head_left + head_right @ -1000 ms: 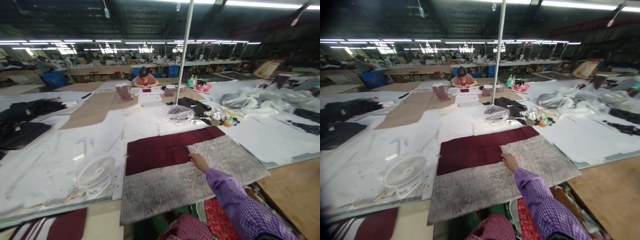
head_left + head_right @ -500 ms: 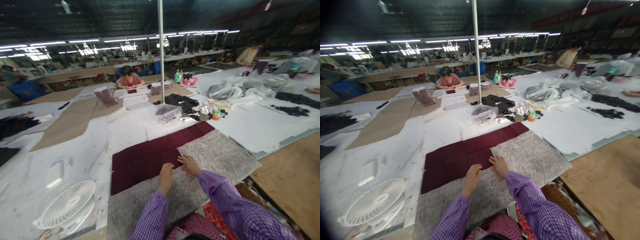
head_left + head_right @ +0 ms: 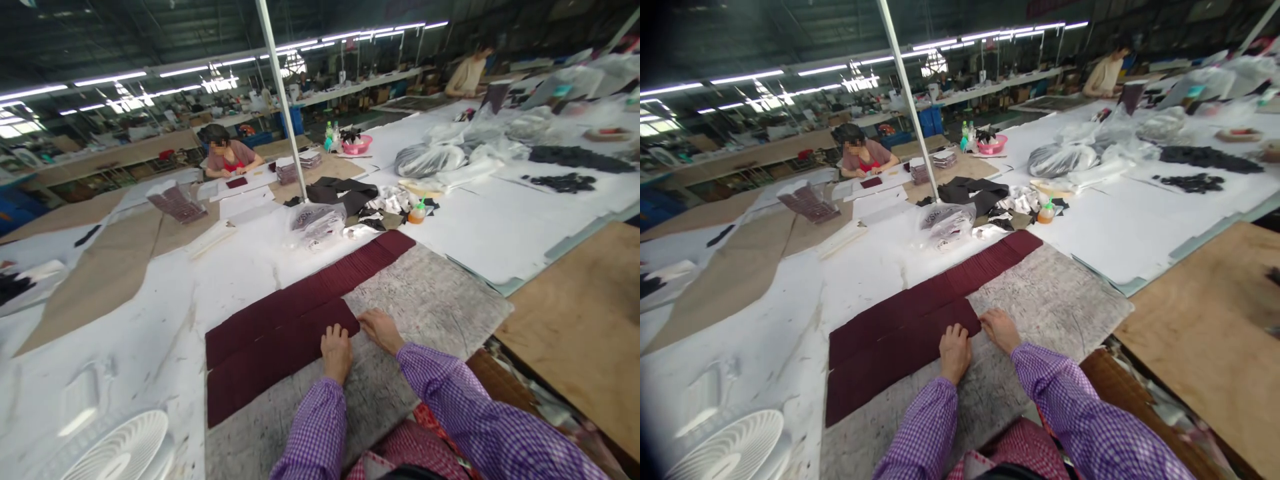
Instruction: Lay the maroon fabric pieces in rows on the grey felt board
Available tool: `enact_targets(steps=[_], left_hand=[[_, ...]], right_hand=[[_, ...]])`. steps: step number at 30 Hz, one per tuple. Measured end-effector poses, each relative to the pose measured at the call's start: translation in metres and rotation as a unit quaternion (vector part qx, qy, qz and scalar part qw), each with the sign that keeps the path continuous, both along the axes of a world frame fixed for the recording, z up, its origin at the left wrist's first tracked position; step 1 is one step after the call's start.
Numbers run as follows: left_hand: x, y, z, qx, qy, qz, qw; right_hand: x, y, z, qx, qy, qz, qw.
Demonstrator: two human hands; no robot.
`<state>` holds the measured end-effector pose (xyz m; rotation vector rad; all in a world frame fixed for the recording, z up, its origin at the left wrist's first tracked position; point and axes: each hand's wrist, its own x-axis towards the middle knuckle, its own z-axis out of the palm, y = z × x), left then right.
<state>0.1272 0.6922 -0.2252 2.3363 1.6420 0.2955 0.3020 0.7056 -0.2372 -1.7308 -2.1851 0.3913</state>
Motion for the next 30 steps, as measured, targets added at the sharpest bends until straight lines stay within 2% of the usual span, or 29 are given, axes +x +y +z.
enact_targets(steps=[9, 18, 30], left_hand=[[-0.001, 0.002, -0.004, 0.007, 0.033, -0.012, 0.999], [0.010, 0.002, 0.003, 0.008, 0.057, -0.018, 0.998], [0.025, 0.008, 0.005, 0.004, 0.127, -0.071, 0.989]], right_hand=[[0.005, 0.012, 0.012, -0.029, -0.036, 0.059, 0.997], [0.003, 0.016, 0.010, -0.025, -0.033, 0.040, 0.998], [0.004, 0.015, 0.002, -0.016, -0.004, 0.007, 1.000]])
